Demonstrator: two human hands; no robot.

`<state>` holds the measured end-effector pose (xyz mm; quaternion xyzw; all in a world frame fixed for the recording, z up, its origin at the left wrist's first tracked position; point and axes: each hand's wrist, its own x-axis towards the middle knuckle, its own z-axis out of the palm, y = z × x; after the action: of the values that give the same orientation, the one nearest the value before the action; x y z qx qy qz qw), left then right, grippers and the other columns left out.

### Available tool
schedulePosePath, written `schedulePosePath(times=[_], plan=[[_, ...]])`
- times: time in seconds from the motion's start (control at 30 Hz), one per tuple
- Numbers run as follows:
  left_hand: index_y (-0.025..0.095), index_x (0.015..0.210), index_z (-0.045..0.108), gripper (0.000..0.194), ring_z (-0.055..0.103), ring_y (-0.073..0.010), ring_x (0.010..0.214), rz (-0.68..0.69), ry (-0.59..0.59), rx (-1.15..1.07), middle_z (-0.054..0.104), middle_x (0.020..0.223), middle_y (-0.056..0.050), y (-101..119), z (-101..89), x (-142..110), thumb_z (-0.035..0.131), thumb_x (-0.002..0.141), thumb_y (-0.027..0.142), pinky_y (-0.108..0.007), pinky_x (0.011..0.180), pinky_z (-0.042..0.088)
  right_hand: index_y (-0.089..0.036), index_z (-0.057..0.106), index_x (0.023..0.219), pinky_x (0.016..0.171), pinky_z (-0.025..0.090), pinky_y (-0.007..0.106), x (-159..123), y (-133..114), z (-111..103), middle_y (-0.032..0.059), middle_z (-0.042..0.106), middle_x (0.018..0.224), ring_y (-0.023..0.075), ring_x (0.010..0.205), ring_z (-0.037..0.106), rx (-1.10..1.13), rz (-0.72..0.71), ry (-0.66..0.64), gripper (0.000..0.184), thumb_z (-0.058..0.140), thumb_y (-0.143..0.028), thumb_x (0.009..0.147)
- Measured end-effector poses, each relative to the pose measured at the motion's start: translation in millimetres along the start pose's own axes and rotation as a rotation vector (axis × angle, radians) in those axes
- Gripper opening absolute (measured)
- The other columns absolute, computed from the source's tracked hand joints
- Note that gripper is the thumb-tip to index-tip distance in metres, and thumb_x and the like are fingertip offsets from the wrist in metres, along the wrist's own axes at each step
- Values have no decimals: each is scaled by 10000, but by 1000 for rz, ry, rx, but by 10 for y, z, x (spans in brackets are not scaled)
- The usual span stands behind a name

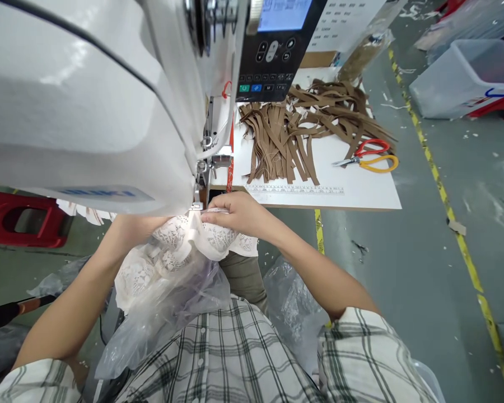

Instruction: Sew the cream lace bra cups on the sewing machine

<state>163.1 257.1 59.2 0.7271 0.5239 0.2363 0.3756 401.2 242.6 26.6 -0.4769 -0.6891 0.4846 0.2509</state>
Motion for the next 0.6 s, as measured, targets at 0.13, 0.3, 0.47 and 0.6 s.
schedulePosePath(times=[0.13, 0.3, 0.47, 0.6], plan=[[175, 773, 578, 103, 632, -189, 864, 48, 0, -8, 673, 806, -18, -13, -11, 53, 621, 817, 257, -277, 788, 524, -215, 727, 780, 615, 460, 286, 70, 121, -2, 12, 632, 686, 204, 728, 619, -4, -43, 26, 289, 733, -495, 850], [191, 738, 539, 179, 632, -210, 891, 57, -15, 11, 660, 794, -27, 16, -45, 98, 665, 781, 310, -306, 823, 537, -223, 743, 874, 746, 520, 340, 118, 218, 7, 32, 668, 748, 256, 870, 655, -21, -73, 67, 312, 771, -527, 810], [208, 711, 483, 294, 609, -195, 826, 40, -6, 37, 638, 774, -30, 27, -58, 100, 691, 789, 401, -300, 787, 534, -196, 732, 848, 731, 512, 323, 122, 233, 10, 29, 677, 759, 224, 815, 655, 4, -53, 0, 351, 710, -546, 856], [219, 675, 452, 294, 575, -177, 731, 34, -3, 67, 574, 661, -2, -31, -79, 88, 666, 807, 372, -285, 693, 523, -192, 725, 843, 716, 510, 319, 99, 266, 10, 35, 693, 794, 233, 821, 663, 35, -5, 34, 330, 739, -521, 830]])
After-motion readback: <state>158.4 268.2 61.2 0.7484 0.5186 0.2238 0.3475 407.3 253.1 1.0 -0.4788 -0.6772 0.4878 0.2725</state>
